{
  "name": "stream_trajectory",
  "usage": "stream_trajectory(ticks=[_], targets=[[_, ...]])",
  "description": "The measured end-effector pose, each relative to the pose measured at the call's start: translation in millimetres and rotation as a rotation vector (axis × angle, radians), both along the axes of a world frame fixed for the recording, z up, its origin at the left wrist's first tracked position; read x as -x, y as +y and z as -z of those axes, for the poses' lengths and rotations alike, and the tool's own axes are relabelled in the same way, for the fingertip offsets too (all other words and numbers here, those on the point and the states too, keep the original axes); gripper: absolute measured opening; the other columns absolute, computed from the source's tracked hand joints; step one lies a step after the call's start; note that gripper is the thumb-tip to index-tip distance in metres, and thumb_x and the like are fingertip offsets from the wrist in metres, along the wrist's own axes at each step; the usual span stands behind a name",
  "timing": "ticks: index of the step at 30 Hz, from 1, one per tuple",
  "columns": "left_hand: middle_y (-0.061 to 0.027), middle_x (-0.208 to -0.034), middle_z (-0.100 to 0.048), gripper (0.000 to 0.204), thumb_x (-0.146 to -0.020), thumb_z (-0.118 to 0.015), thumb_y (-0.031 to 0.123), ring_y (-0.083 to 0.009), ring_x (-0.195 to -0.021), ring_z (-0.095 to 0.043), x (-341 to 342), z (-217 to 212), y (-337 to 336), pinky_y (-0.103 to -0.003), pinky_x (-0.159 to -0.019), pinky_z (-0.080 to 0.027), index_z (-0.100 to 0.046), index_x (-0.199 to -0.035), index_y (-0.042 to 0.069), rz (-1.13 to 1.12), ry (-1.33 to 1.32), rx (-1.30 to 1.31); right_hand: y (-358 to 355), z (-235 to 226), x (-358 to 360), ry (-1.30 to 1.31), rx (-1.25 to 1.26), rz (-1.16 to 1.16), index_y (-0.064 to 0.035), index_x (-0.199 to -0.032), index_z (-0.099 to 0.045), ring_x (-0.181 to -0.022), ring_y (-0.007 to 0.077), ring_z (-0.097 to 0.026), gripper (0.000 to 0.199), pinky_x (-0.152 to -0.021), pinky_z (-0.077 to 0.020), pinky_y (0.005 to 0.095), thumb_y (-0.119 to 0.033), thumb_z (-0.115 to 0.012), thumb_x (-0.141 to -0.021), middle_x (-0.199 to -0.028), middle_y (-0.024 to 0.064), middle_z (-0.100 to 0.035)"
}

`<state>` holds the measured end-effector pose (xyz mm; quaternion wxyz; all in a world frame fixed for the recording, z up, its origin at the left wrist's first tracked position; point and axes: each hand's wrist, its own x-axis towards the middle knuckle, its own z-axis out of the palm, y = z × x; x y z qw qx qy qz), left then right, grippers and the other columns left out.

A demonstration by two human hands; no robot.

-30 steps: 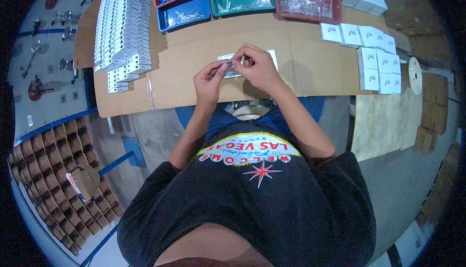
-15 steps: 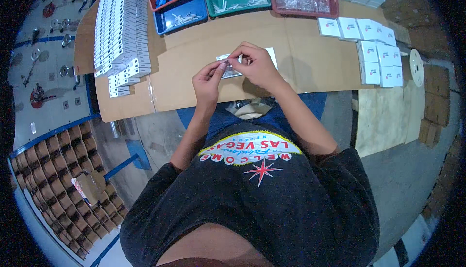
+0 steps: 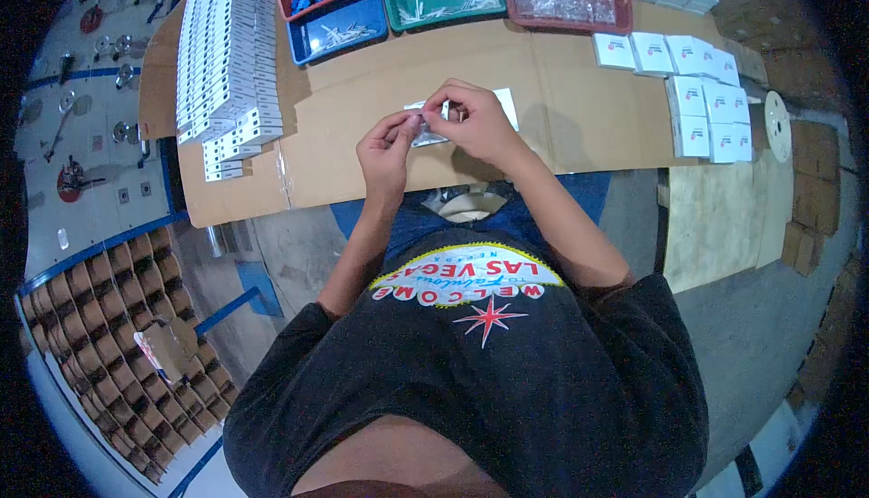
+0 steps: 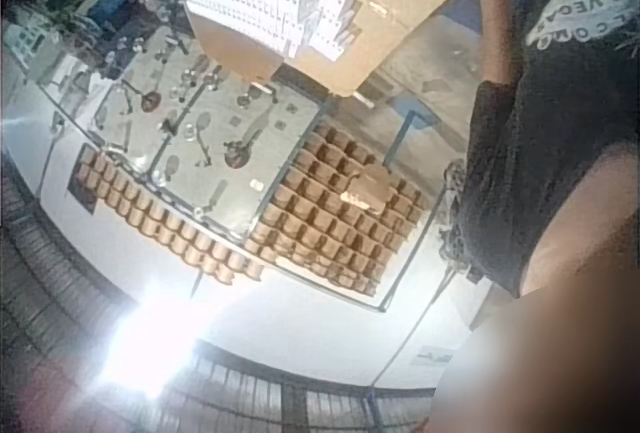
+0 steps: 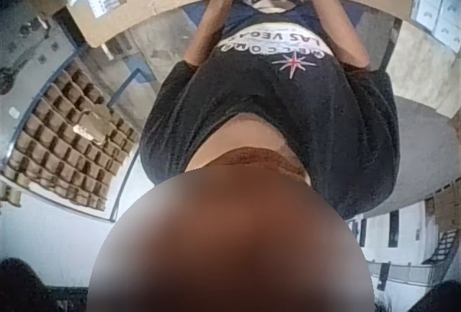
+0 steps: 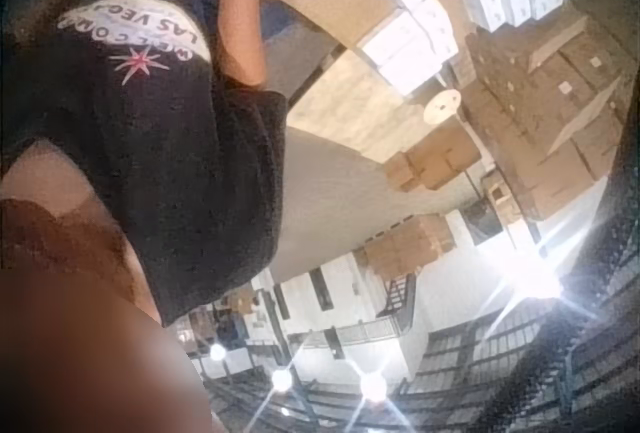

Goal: The recorder assembles small white plastic device housings by inserting blue components and snapping the pieces together.

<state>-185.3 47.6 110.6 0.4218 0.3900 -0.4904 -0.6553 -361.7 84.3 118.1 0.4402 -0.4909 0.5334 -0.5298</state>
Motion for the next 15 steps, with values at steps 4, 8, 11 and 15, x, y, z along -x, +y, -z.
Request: stream_trajectory(ticks=[4, 8, 11, 15], targets=[[-0.012, -0.106, -0.076, 0.019, -0.099, -0.068, 0.002, -0.0135, -0.095, -0.071, 1.4, -0.9, 0.4, -0.026, -0.087, -0.056, -0.071, -0.115, -0.007, 0.016, 0.002, 0.004, -0.8, 4.0, -1.2, -0.029, -0.009, -0.007, -0.0008, -0.093, -0.069, -0.068, 0.0023, -0.047, 0.007, -0.059, -0.0362, 0.0204, -0.006, -0.074, -0.093, -0.088, -0.002, -0.058], [-0.0122, -0.106, -0.076, 0.019, -0.099, -0.068, 0.002, -0.0137, -0.095, -0.071, 1.4, -0.6, 0.9, -0.026, -0.087, -0.056, -0.071, -0.115, -0.007, 0.012, 0.005, 0.0, -1.9, 4.7, -1.4, 0.017, 0.036, -0.006, -0.0006, -0.094, -0.068, -0.068, 0.0021, -0.047, 0.007, -0.059, -0.0367, 0.0205, -0.006, -0.074, -0.093, -0.088, -0.0019, -0.058], [-0.0128, -0.106, -0.076, 0.02, -0.099, -0.067, 0.001, -0.0137, -0.096, -0.071, 2.3, -2.9, 1.1, -0.026, -0.087, -0.056, -0.071, -0.117, -0.007, 0.015, -0.006, 0.002, -2.2, 6.1, -2.8, 0.036, 0.039, 0.011, -0.0005, -0.095, -0.068, -0.069, 0.0019, -0.048, 0.007, -0.059, -0.0373, 0.0203, -0.005, -0.073, -0.093, -0.089, -0.0017, -0.059], [-0.0137, -0.108, -0.076, 0.02, -0.1, -0.066, 0.002, -0.014, -0.098, -0.071, 0.9, -4.0, -0.3, -0.026, -0.088, -0.056, -0.069, -0.118, -0.007, 0.0, 0.008, 0.003, -3.2, 8.1, -3.6, -0.02, 0.034, 0.061, -0.002, -0.094, -0.07, -0.063, 0.0034, -0.048, 0.009, -0.057, -0.0382, 0.022, -0.008, -0.075, -0.089, -0.084, -0.001, -0.06]])
